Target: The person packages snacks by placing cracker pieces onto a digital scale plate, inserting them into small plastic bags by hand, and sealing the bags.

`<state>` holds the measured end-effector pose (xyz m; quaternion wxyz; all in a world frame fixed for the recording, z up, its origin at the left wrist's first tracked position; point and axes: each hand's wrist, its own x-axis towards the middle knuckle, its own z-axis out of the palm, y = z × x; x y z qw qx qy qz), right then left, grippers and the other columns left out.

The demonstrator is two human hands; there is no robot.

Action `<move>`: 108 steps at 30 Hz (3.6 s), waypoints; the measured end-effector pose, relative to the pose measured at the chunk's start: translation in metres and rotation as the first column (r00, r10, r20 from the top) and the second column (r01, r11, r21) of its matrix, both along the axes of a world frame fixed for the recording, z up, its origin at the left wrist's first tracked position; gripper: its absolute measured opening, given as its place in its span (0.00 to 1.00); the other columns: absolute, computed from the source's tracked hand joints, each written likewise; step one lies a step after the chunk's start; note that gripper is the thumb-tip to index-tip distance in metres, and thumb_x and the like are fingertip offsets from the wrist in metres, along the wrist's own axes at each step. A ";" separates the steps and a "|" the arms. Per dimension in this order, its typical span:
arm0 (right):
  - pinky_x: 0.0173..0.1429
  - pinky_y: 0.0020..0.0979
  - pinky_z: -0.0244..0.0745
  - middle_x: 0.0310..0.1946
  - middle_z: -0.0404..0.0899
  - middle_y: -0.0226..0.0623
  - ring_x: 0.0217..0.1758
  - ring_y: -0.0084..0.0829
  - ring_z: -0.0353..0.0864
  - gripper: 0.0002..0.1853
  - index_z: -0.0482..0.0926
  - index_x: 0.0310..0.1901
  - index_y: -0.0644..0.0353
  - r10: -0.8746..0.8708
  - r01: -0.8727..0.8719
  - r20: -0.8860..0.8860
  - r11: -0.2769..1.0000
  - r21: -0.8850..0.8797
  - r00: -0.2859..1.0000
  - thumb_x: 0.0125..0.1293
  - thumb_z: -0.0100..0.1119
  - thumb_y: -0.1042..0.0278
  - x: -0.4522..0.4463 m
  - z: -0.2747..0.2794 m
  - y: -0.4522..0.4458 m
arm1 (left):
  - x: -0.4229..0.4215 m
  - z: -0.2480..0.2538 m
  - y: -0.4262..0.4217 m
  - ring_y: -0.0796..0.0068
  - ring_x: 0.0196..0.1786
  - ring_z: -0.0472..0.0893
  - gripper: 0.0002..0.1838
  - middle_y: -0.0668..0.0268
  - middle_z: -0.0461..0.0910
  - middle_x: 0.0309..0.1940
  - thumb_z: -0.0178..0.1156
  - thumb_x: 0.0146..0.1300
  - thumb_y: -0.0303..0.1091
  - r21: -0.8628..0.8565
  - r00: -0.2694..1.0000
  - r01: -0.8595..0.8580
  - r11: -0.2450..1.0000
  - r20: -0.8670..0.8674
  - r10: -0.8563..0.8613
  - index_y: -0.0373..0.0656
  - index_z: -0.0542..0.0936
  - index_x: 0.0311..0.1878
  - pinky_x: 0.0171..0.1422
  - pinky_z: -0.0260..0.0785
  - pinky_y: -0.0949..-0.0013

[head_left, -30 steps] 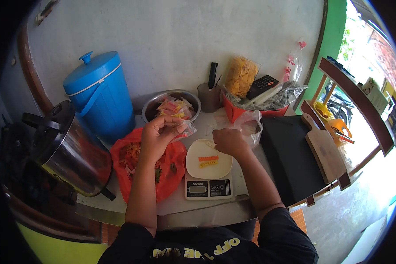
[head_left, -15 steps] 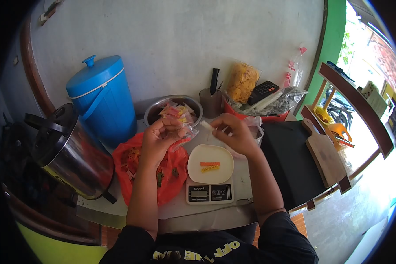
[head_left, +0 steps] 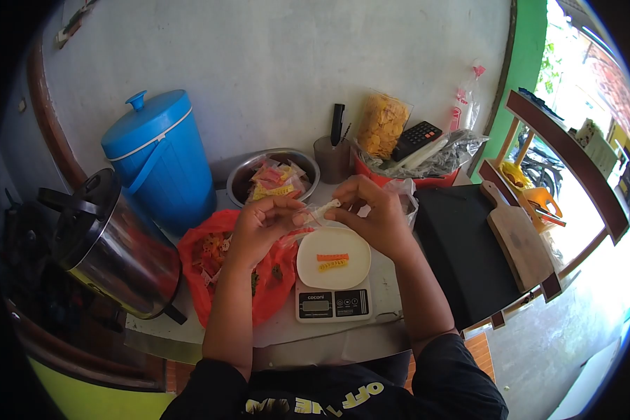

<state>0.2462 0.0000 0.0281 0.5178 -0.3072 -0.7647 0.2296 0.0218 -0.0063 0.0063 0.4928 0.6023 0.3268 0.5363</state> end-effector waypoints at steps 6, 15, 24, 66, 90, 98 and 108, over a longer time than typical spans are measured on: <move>0.40 0.31 0.74 0.31 0.82 0.30 0.37 0.28 0.80 0.09 0.82 0.35 0.57 -0.050 0.046 0.055 0.996 0.080 0.997 0.54 0.73 0.69 -0.002 0.002 -0.003 | 0.003 -0.004 0.000 0.79 0.43 0.82 0.09 0.64 0.84 0.39 0.64 0.63 0.26 0.005 0.998 0.003 1.000 0.068 -0.003 0.38 0.79 0.45 0.50 0.75 0.74; 0.45 0.30 0.73 0.41 0.80 0.32 0.45 0.29 0.78 0.11 0.82 0.46 0.56 0.142 -0.150 0.090 0.985 0.087 0.986 0.61 0.66 0.70 -0.010 -0.003 -0.001 | 0.002 -0.004 0.002 0.82 0.45 0.80 0.07 0.67 0.82 0.39 0.63 0.66 0.30 0.071 0.989 -0.054 0.996 0.144 0.044 0.40 0.77 0.44 0.53 0.72 0.75; 0.45 0.39 0.77 0.36 0.84 0.32 0.42 0.37 0.84 0.09 0.79 0.36 0.54 0.083 0.029 0.731 0.990 -0.138 0.677 0.52 0.65 0.69 -0.009 -0.065 0.039 | -0.025 -0.004 0.016 0.85 0.43 0.76 0.09 0.72 0.79 0.36 0.62 0.67 0.35 0.130 0.945 -0.294 0.947 0.191 0.267 0.42 0.77 0.45 0.52 0.68 0.77; 0.48 0.26 0.71 0.38 0.81 0.28 0.43 0.23 0.78 0.12 0.84 0.40 0.58 0.044 -0.042 -0.032 0.997 0.059 0.999 0.53 0.74 0.72 -0.006 -0.014 0.010 | 0.010 -0.006 0.000 0.79 0.44 0.82 0.11 0.65 0.84 0.38 0.67 0.62 0.29 -0.015 0.986 -0.010 1.000 0.164 0.013 0.39 0.78 0.45 0.52 0.74 0.74; 0.41 0.26 0.74 0.34 0.81 0.28 0.37 0.24 0.81 0.12 0.79 0.40 0.57 0.054 -0.043 0.123 0.995 -0.092 0.991 0.56 0.71 0.67 -0.002 -0.012 0.009 | -0.002 -0.010 0.006 0.83 0.42 0.79 0.08 0.69 0.82 0.37 0.64 0.64 0.28 0.135 0.978 -0.208 0.969 0.046 0.204 0.37 0.79 0.44 0.50 0.71 0.77; 0.47 0.40 0.75 0.38 0.83 0.33 0.47 0.37 0.82 0.20 0.77 0.42 0.54 0.345 -0.081 0.782 0.931 -0.357 0.518 0.45 0.72 0.67 -0.014 -0.058 0.025 | -0.023 0.000 0.009 0.82 0.42 0.80 0.11 0.67 0.83 0.38 0.67 0.61 0.29 0.151 0.922 -0.361 0.920 0.205 0.328 0.38 0.79 0.44 0.50 0.72 0.76; 0.46 0.32 0.77 0.39 0.82 0.36 0.44 0.30 0.83 0.16 0.79 0.43 0.55 0.137 -0.082 0.489 0.988 -0.132 0.861 0.51 0.68 0.75 -0.013 -0.047 0.032 | -0.013 0.007 0.000 0.81 0.42 0.80 0.12 0.66 0.83 0.38 0.68 0.58 0.25 0.128 0.941 -0.289 0.949 0.220 0.256 0.39 0.78 0.45 0.50 0.72 0.75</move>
